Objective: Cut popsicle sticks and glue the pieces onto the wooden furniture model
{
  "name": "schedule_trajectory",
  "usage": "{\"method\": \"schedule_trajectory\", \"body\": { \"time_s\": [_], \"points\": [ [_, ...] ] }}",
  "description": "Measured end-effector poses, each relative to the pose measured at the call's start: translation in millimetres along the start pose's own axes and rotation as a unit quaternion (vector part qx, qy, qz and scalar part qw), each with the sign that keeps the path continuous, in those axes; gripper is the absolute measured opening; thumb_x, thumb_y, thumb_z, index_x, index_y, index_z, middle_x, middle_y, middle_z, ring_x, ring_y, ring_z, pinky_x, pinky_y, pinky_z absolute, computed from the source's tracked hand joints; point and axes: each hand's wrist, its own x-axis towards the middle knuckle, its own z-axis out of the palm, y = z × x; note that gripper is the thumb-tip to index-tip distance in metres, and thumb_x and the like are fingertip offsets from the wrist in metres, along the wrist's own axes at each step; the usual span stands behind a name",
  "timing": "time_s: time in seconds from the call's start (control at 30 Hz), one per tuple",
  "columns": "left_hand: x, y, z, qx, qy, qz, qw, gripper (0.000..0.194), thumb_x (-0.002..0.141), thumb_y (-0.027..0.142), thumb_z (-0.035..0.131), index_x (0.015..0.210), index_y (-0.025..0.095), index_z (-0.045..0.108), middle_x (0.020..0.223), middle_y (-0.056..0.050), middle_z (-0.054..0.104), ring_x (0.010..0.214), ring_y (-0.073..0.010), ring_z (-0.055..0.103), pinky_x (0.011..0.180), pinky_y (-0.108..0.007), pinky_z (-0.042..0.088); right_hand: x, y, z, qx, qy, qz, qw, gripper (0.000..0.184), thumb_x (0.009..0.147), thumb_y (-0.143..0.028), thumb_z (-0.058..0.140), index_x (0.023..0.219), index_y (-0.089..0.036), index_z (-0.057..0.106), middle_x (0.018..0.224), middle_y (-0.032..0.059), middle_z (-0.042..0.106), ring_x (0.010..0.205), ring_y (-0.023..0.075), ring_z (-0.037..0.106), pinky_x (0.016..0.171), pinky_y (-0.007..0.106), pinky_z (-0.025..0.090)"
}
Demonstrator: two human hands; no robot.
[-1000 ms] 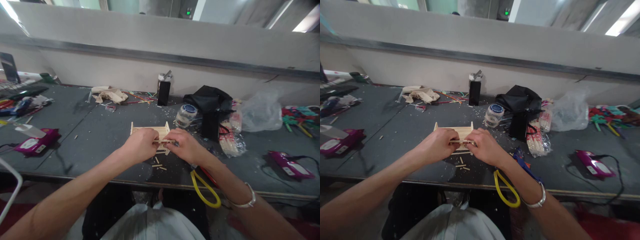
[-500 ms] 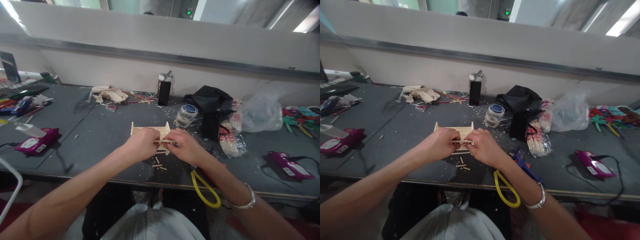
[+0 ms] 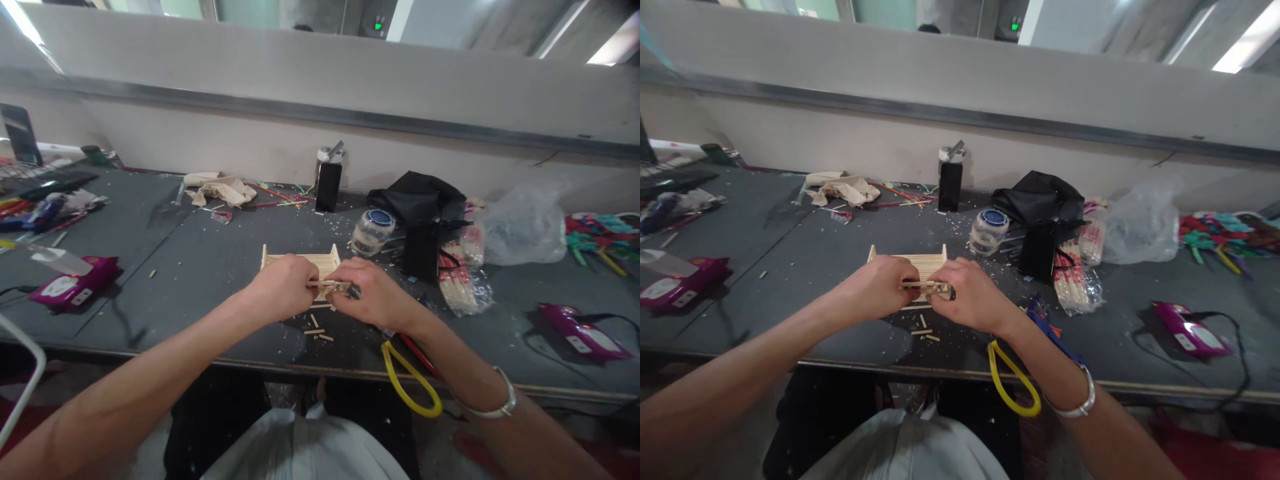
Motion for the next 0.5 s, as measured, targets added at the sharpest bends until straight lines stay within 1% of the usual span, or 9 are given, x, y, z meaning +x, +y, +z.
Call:
{"method": "schedule_trajectory", "body": {
  "time_s": [0.17,0.27,0.37,0.5],
  "points": [
    [0.5,-1.5,1.6,-0.012,0.001,-0.002,1.000,0.016,0.073,0.019,0.053,0.063,0.016,0.065,0.067,-0.005,0.064,0.062,-0.0159,0.055,0.054,-0.027,0.033,0.4,2.1,2.0,-0.010,-0.003,-0.001,1.000,0.012,0.086,-0.020,0.057,0.083,-0.019,0.069,0.080,0.0047,0.066,0.081,0.0179,0.057,0.075,0.030,0.041],
    [1.1,-2.0,1.8,-0.006,0.006,0.000,1.000,0.016,0.073,0.019,0.053,0.063,0.016,0.064,0.067,-0.005,0.064,0.063,-0.0163,0.055,0.054,-0.027,0.032,0.3,1.7,2.4,-0.013,-0.007,0.005,1.000,0.013,0.087,-0.021,0.056,0.085,-0.018,0.068,0.082,0.0055,0.066,0.083,0.0188,0.056,0.077,0.032,0.041],
    [1.4,-1.5,1.9,0.004,0.005,0.005,1.000,0.016,0.073,0.019,0.052,0.063,0.016,0.064,0.069,-0.005,0.064,0.065,-0.0172,0.057,0.055,-0.028,0.035,0.6,0.5,2.4,-0.014,-0.010,0.006,1.000,0.014,0.087,-0.019,0.055,0.086,-0.017,0.068,0.083,0.0061,0.066,0.084,0.0190,0.055,0.077,0.032,0.040],
    [1.7,0.3,2.9,0.029,0.005,0.010,1.000,0.017,0.074,0.019,0.051,0.065,0.016,0.065,0.072,-0.007,0.066,0.069,-0.0198,0.060,0.059,-0.029,0.040,1.9,-0.9,2.2,-0.016,-0.004,0.001,1.000,0.013,0.085,-0.016,0.055,0.080,-0.017,0.067,0.079,0.0052,0.064,0.080,0.0179,0.054,0.075,0.031,0.040]
  ]
}}
